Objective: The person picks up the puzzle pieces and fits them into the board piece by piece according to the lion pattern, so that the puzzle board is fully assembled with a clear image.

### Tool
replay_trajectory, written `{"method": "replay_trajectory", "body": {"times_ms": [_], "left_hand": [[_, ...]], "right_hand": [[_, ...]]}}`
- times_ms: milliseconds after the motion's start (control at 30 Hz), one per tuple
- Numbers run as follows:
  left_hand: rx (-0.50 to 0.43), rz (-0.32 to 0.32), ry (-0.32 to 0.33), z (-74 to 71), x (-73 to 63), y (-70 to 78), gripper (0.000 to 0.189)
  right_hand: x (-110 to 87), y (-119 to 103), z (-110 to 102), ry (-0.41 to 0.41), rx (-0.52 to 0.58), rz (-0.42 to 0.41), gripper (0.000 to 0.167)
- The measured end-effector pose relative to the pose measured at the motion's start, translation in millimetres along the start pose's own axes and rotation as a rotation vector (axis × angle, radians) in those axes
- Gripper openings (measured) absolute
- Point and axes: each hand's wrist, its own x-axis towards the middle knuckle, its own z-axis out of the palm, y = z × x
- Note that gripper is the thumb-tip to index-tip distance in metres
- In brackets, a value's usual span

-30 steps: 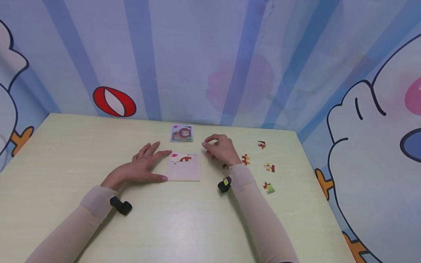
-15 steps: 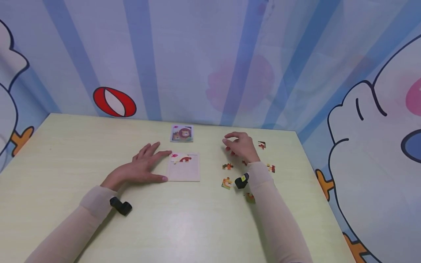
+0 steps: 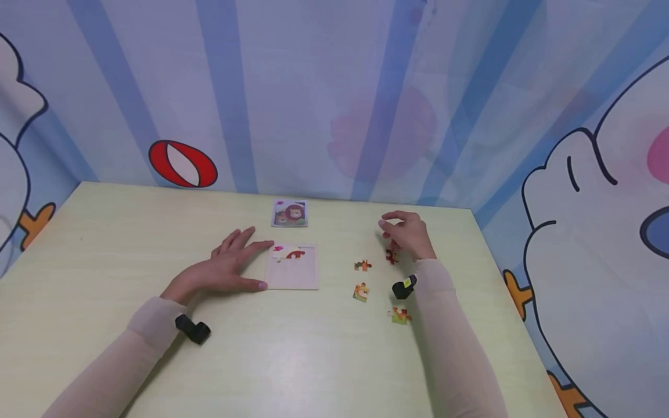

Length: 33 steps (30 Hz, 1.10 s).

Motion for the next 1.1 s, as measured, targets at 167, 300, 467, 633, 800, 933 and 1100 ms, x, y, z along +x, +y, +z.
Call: {"method": "replay_trajectory", "body": {"times_ms": [167, 300, 467, 633, 800, 933, 1100], "left_hand": [[-0.004, 0.008, 0.0, 1.4, 1.0, -2.8, 0.097], [-0.022, 0.005, 0.004, 3.0, 1.7, -4.1, 0.097], [-0.034, 0.008, 0.012, 2.9, 0.8, -3.4, 0.097], [-0.032, 0.015, 0.014, 2.3, -0.3, -3.7, 0.098], [-0.012, 0.008, 0.001, 1.9, 1.1, -4.7, 0.097], [-0.001, 0.006, 0.002, 2.1, 1.3, -4.3, 0.096], [0.003, 0.001, -0.003, 1.0, 0.3, -2.6, 0.097]], "right_hand": [[-2.0, 9.0, -14.0, 0.026, -0.005, 0.017, 0.049], [-2.5, 17.5, -25.4, 0.047, -0.028, 0.021, 0.049], [-2.2, 26.4, -38.3, 0.074, -0.049, 0.034, 0.047], [-1.8, 33.6, -47.3, 0.082, -0.054, 0.049, 0.046], [2.2, 45.6, -52.8, 0.093, -0.093, 0.068, 0.044], [4.7, 55.5, -56.0, 0.092, -0.121, 0.084, 0.044], [6.5, 62.4, -59.0, 0.055, -0.132, 0.095, 0.046]]}}
